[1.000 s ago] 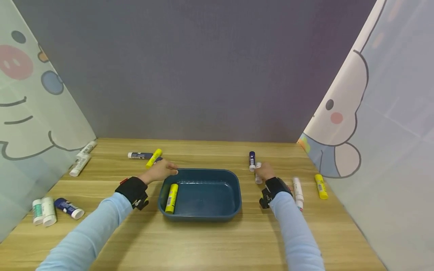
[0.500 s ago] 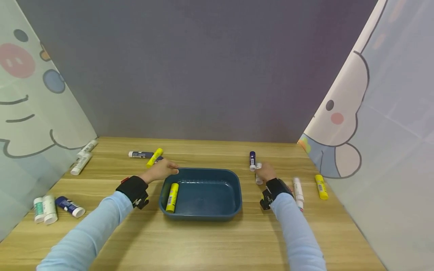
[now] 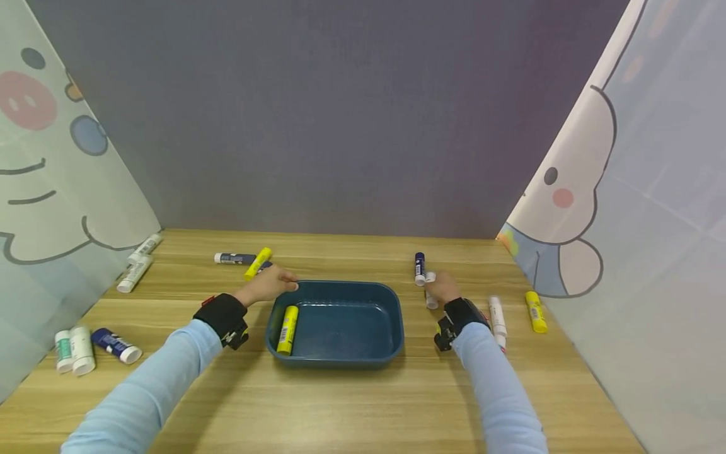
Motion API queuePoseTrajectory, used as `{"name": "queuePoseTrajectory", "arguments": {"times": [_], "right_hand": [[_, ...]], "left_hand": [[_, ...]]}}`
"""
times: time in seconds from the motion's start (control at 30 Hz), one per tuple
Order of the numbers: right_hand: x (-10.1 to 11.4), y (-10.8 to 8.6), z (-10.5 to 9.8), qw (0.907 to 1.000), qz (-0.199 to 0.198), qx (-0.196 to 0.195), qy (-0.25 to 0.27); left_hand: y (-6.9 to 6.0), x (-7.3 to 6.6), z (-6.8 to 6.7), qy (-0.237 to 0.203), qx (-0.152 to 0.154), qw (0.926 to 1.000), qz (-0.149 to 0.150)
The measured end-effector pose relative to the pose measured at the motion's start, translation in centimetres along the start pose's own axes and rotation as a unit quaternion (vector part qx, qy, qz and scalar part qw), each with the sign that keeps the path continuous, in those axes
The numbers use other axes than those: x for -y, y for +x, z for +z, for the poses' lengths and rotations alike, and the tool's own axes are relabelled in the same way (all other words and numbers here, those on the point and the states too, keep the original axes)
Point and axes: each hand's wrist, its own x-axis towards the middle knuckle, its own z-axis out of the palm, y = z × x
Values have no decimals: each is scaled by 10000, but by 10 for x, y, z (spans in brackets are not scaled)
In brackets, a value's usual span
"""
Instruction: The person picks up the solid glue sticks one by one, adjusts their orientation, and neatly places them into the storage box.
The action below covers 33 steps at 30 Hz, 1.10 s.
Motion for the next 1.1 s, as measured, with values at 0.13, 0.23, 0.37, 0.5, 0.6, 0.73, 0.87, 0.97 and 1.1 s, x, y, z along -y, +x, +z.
{"name": "queuePoseTrajectory", "arguments": {"times": [0.13, 0.23, 0.37, 0.5, 0.6, 0.73, 0.87, 0.97, 1.1], "right_hand": [[0, 0, -1, 10000, -36, -31, 9], [0, -1, -1, 10000, -68, -62, 31], [2, -5, -3, 9998, -150, -13, 123], [5, -10, -6, 9995, -239, -40, 224], [9, -14, -9, 9989, -408, -154, 149], [15, -18, -12, 9967, -761, -290, -39], [22, -21, -15, 9927, -1132, -392, -113], [31, -26, -16, 9894, -1365, -452, -192], [45, -34, -16, 9847, -1651, -449, -332]], "left_hand": [[0, 0, 0, -27, 26, 10000, -21], [0, -1, 0, -4, 36, 10000, -2], [0, -1, 0, 62, 21, 10000, -28], [0, -2, 0, 61, 6, 10000, -52], [-1, -2, 0, 52, 19, 10000, -31], [-1, -2, 1, 21, 43, 10000, -78], [-1, -2, 1, -80, 54, 9999, -110], [-1, -2, 0, -139, 47, 9998, -135], [-1, -1, 1, -156, 36, 9997, -184]]}}
